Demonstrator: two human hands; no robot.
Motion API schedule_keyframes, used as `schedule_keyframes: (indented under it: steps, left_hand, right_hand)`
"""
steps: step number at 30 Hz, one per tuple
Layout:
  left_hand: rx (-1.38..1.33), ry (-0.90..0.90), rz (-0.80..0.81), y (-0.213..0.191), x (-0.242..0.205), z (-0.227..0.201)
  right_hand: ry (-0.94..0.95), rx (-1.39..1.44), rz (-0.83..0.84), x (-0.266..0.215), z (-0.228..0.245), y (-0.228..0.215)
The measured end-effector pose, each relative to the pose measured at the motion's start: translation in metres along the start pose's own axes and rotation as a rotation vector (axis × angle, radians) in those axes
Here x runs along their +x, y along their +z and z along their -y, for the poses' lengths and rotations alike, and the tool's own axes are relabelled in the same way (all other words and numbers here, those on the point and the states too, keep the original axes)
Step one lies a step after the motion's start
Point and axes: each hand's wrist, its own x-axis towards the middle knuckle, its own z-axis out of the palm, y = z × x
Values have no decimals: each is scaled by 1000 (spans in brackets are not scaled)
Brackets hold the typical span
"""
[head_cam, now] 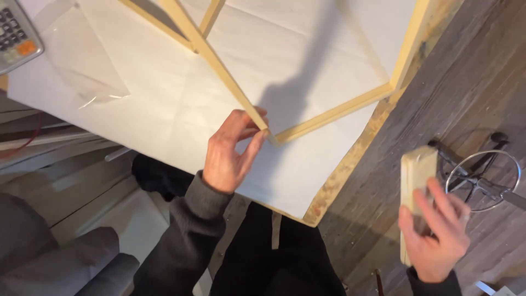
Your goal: Sanding the corners and edges of a wooden frame using a sanding block.
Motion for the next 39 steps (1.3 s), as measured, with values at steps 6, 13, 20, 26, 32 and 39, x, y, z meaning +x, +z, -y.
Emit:
schedule_keyframes:
  steps: [6,13,20,26,32,39]
  left_hand:
    - [-2,7,14,3,-2,4]
    - [3,-50,18,8,-5,-12]
    - [79,134,-68,2,-19,-48]
    - [553,467,-156,-49,-2,-181]
    - [756,448,-103,-35,-23,-162]
    - [721,437,-74,-25,-21,-128]
  right_hand:
    - [142,33,-8,-41,-17,16]
    - [162,57,-26,-34,-6,10]
    - [3,60,-56,-8,28,-11]
    - [-102,89,6,34,100,-15]
    - [-366,8,9,59,154,33]
    - [-442,40,1,78,166,103]
